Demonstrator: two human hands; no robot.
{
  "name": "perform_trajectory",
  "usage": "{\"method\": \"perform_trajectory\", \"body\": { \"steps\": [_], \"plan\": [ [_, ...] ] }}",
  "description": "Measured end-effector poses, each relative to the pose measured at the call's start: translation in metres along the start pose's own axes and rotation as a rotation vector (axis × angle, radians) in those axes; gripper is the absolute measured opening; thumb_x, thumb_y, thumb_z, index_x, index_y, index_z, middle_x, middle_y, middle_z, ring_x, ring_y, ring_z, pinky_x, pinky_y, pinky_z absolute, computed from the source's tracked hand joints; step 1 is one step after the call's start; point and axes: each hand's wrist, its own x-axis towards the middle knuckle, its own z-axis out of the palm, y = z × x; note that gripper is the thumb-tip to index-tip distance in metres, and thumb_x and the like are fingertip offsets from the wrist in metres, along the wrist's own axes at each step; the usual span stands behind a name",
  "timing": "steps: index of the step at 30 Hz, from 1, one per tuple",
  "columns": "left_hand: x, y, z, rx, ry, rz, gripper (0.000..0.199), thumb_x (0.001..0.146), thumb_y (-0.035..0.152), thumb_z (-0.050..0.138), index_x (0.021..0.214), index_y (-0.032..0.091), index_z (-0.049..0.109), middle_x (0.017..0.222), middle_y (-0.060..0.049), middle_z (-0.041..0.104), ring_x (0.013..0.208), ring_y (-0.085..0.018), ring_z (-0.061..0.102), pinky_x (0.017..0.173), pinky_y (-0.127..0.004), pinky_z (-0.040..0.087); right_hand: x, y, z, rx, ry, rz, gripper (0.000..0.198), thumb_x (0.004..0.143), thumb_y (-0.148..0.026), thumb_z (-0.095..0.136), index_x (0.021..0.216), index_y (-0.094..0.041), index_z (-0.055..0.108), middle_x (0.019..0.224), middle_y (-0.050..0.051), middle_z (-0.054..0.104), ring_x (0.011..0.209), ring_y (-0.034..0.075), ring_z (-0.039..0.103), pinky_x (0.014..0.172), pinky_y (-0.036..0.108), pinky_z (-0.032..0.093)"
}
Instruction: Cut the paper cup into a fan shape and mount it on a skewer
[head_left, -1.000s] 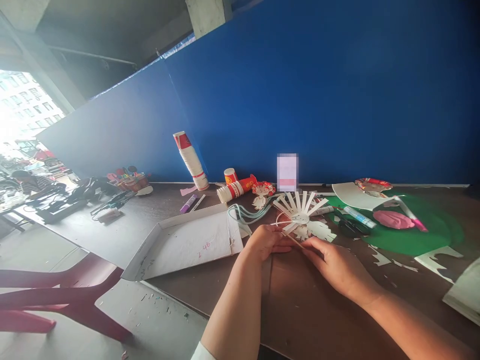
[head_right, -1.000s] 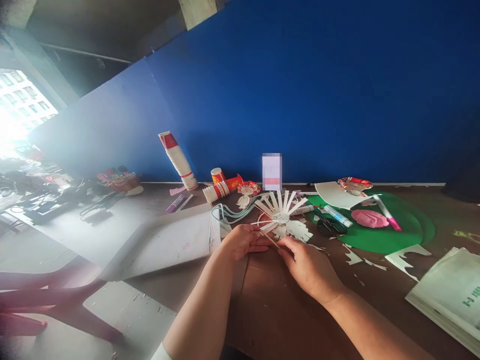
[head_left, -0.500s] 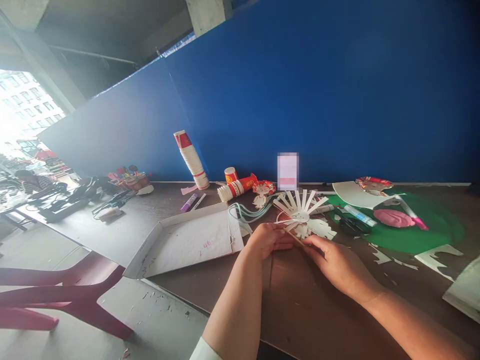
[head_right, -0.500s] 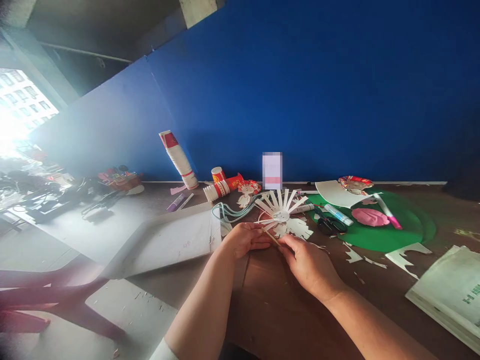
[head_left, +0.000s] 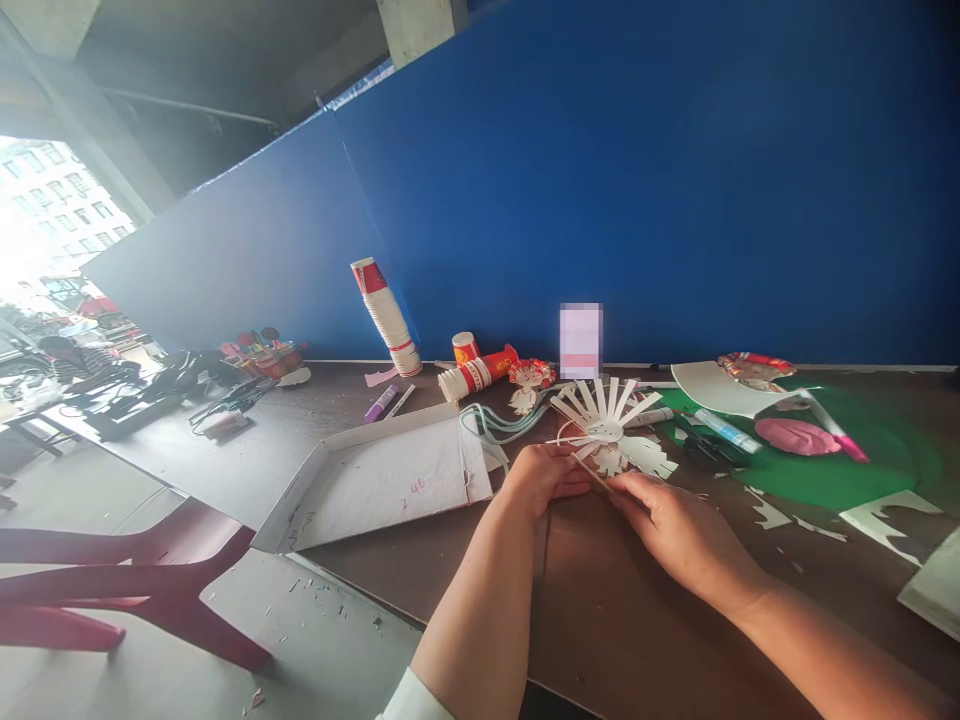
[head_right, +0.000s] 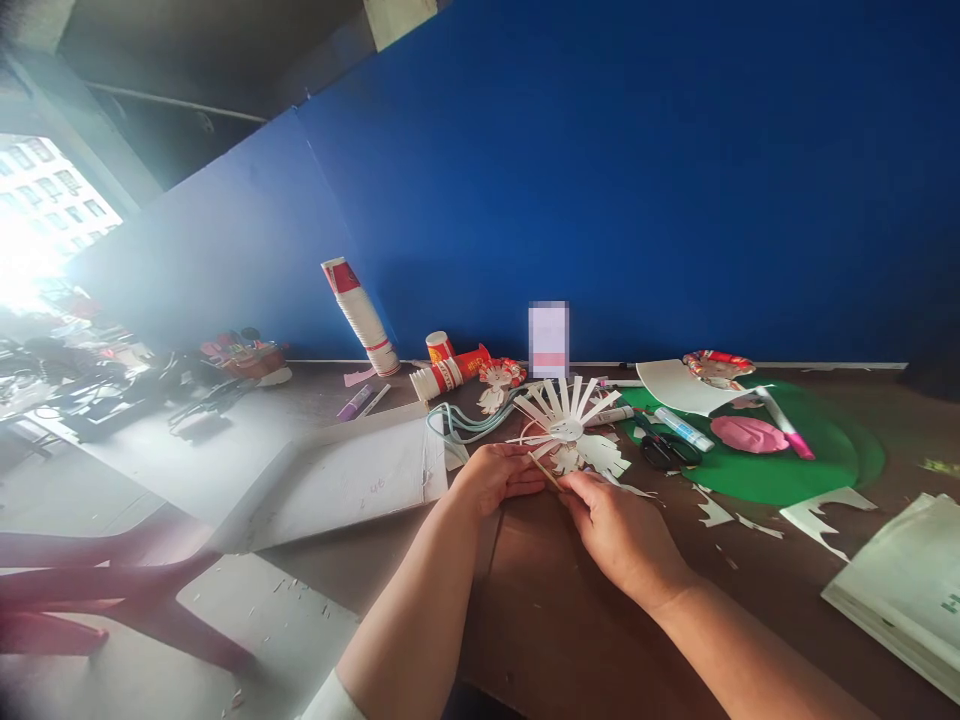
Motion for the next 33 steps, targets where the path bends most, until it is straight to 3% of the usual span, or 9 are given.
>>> {"method": "perform_trajectory", "body": {
  "steps": [7,12,16,20,23,25,29,33],
  "plan": [
    [0.005,-0.003,0.001,-0.044,0.058,0.004,0.012,0.078,0.01,0.07,0.088,0.006,0.064,0.091,-0.016,0.073,0.068,-0.017,0.07,0.075,-0.033,0.058,0.0,0.0,0.003,-0.082,0.067,-0.044,0.023,0.094,-0.03,0.047,0.102,-0.028,0.069,0.1,0.0,0.077,0.078,0.021,0.075,0.058,0.027,0.051],
    [0.005,-0.002,0.002,-0.017,0.06,-0.004,0.003,0.079,0.008,0.066,0.082,0.007,0.066,0.088,-0.014,0.073,0.068,-0.015,0.069,0.069,-0.027,0.058,0.0,0.0,0.001,-0.093,0.079,-0.035,0.023,0.095,-0.032,0.047,0.098,-0.029,0.07,0.092,-0.001,0.078,0.071,0.02,0.075,0.055,0.026,0.049],
    [0.004,-0.001,0.004,-0.046,0.099,-0.018,0.008,0.074,0.007,0.071,0.077,0.008,0.063,0.079,-0.012,0.072,0.064,-0.016,0.069,0.066,-0.028,0.059,0.0,0.001,0.001,-0.107,0.053,-0.019,0.023,0.095,-0.034,0.047,0.095,-0.029,0.069,0.087,-0.002,0.078,0.07,0.021,0.075,0.054,0.026,0.049],
    [0.003,0.001,0.006,-0.091,0.133,-0.024,0.009,0.075,0.001,0.065,0.079,0.008,0.063,0.073,-0.01,0.071,0.06,-0.016,0.068,0.064,-0.029,0.058,0.003,-0.001,0.004,-0.132,0.043,0.004,0.027,0.095,-0.032,0.048,0.113,-0.029,0.066,0.093,0.0,0.079,0.073,0.023,0.075,0.055,0.028,0.051],
    [0.003,0.002,0.008,-0.1,0.136,-0.021,0.008,0.074,0.001,0.065,0.078,0.008,0.065,0.071,-0.009,0.07,0.059,-0.015,0.066,0.066,-0.03,0.058,0.008,-0.005,0.004,-0.124,0.027,-0.022,0.043,0.095,-0.024,0.044,0.137,-0.026,0.053,0.11,0.004,0.076,0.083,0.024,0.075,0.061,0.03,0.055],
    [0.003,0.002,0.008,-0.105,0.148,-0.018,0.007,0.072,0.003,0.069,0.076,0.008,0.066,0.067,-0.008,0.069,0.058,-0.015,0.066,0.068,-0.031,0.059,0.013,-0.008,0.005,-0.095,-0.007,-0.062,0.049,0.094,-0.018,0.04,0.142,-0.025,0.049,0.12,0.007,0.072,0.094,0.023,0.074,0.068,0.03,0.057],
    [0.003,0.001,0.008,-0.107,0.137,0.01,0.011,0.072,0.002,0.07,0.081,0.008,0.07,0.068,-0.007,0.069,0.063,-0.016,0.067,0.071,-0.031,0.059,0.022,-0.01,0.008,-0.005,-0.027,-0.135,0.053,0.088,-0.008,0.041,0.137,-0.023,0.056,0.126,0.009,0.068,0.105,0.023,0.07,0.085,0.034,0.056],
    [0.006,-0.002,0.006,-0.086,0.121,-0.003,0.015,0.076,0.003,0.065,0.088,0.008,0.071,0.07,-0.007,0.07,0.065,-0.016,0.068,0.071,-0.029,0.058,0.027,-0.008,0.009,0.102,-0.027,-0.139,0.047,0.091,-0.011,0.041,0.131,-0.021,0.062,0.125,0.01,0.068,0.111,0.024,0.067,0.095,0.04,0.053]
  ]
}}
